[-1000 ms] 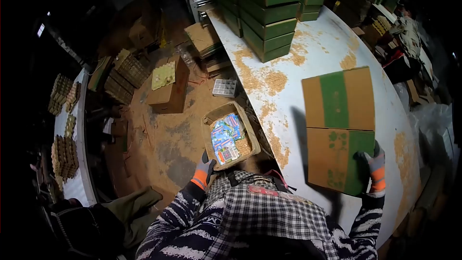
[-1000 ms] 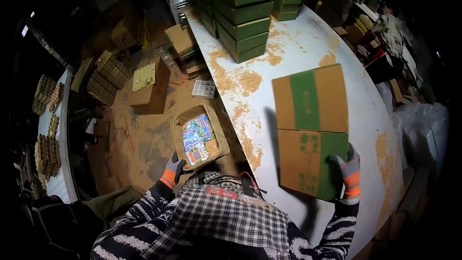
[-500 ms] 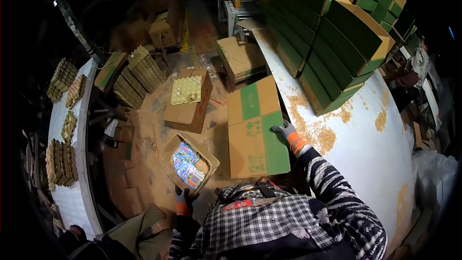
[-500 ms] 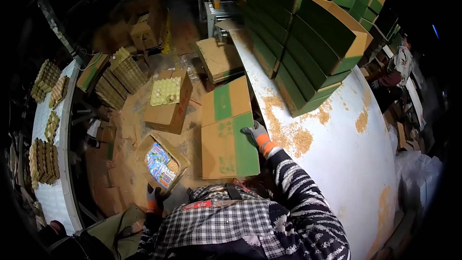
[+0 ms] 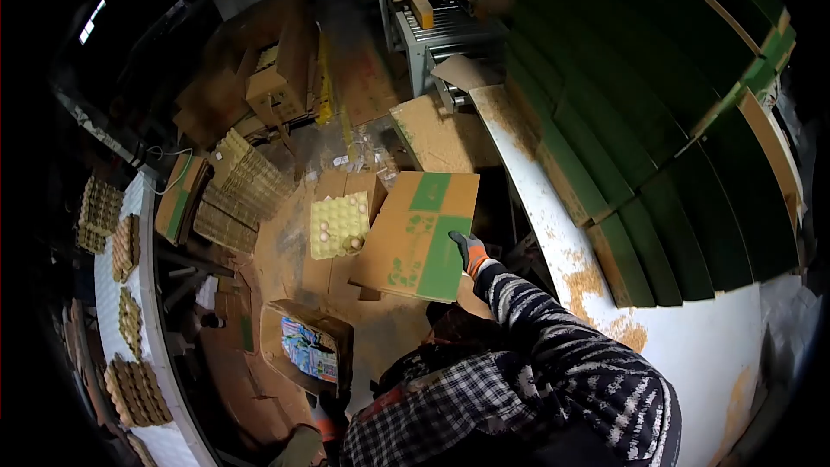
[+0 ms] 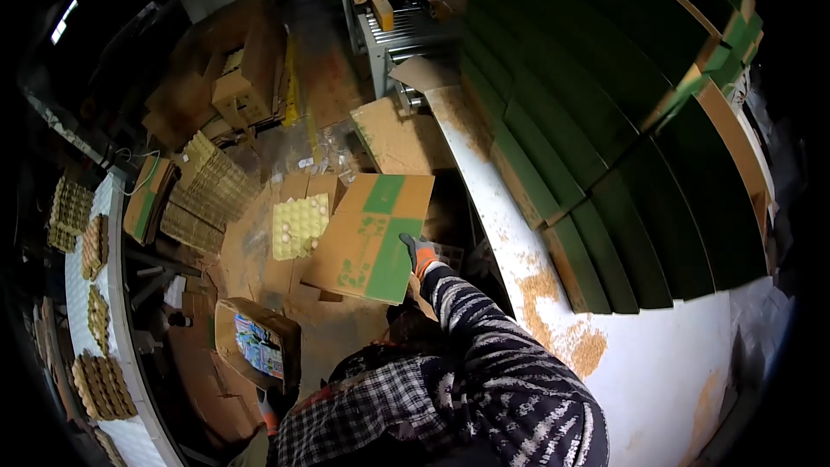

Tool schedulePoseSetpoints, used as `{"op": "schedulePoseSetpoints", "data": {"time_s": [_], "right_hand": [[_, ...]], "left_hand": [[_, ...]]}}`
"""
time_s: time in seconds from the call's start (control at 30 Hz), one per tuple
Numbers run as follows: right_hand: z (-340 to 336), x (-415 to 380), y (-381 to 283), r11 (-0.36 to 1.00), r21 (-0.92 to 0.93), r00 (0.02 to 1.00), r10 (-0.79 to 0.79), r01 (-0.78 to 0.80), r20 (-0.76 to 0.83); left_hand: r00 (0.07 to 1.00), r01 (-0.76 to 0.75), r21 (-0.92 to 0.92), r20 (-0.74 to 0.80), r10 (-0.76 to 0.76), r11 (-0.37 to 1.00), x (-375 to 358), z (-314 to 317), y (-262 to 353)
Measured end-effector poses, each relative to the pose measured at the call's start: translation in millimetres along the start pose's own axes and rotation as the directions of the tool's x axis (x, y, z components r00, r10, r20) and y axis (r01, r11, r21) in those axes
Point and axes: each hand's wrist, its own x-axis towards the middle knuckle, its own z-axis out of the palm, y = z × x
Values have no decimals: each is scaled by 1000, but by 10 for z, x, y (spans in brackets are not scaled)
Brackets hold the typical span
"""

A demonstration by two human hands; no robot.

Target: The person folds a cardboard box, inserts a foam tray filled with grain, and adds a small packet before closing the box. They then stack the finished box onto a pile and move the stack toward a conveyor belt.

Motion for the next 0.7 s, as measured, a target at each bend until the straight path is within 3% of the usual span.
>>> {"op": "schedulePoseSetpoints", "data": {"time_s": [0.07,0.1,0.13,0.2,0.23,0.27,0.3,0.33,0.37,0.4,0.43,0.47,0.5,0.57,0.6,0.67,0.7], "right_hand": [[128,367,-151,984,173,998,53,-47,-32],[83,684,-247,970,-224,995,-95,96,18],[164,841,-433,995,-101,999,9,-13,-39],[206,1293,-646,993,-110,994,20,-32,-106],[91,1701,-509,988,-144,990,27,-48,-140],[99,1889,-578,992,-120,988,12,-31,-153],[101,1873,-675,994,-106,985,-14,-4,-173],[123,2080,-740,997,-80,982,-31,16,-187],[-90,2542,-453,994,68,982,-67,80,-177],[-161,2820,-382,987,-6,943,-153,158,-294],[-202,3014,-339,971,-90,885,-238,220,-401],[-287,3168,-263,947,-181,807,-322,266,-495],[-258,3053,-416,937,-345,761,-264,57,-592],[-198,2814,-734,749,-500,636,-137,-436,-759],[47,2779,-854,795,-429,533,-162,-428,-831],[401,2737,-1031,750,-647,659,-420,-133,-623],[509,2752,-1221,595,-802,686,-603,46,-408]], "left_hand": [[999,-40,-19,-16,40,999,321,-120,79],[998,-54,-17,-15,54,998,584,-169,126],[999,46,-77,14,-46,996,795,-252,234],[967,254,-197,76,-244,947,1403,-456,699],[979,195,-382,123,-160,903,1806,-941,1283],[937,331,-682,154,-314,652,2004,-874,1283],[871,383,-880,242,-428,282,2054,-796,1178],[892,431,-753,272,-360,497,2279,-808,1178],[909,415,-575,301,-289,705,2504,-820,1179],[919,340,-387,328,-217,857,2731,-832,1181],[925,373,-613,299,-233,696,2875,-590,943],[879,462,-805,360,-313,371,3110,-751,1297],[821,451,-893,417,-389,-7,3361,-936,1688],[825,479,-878,444,-349,15,3706,-816,1613],[839,476,-878,441,-318,40,3955,-810,1745],[861,502,-848,471,-193,167,4425,-522,1615],[870,492,-844,471,-144,212,4663,-359,1586]]}}
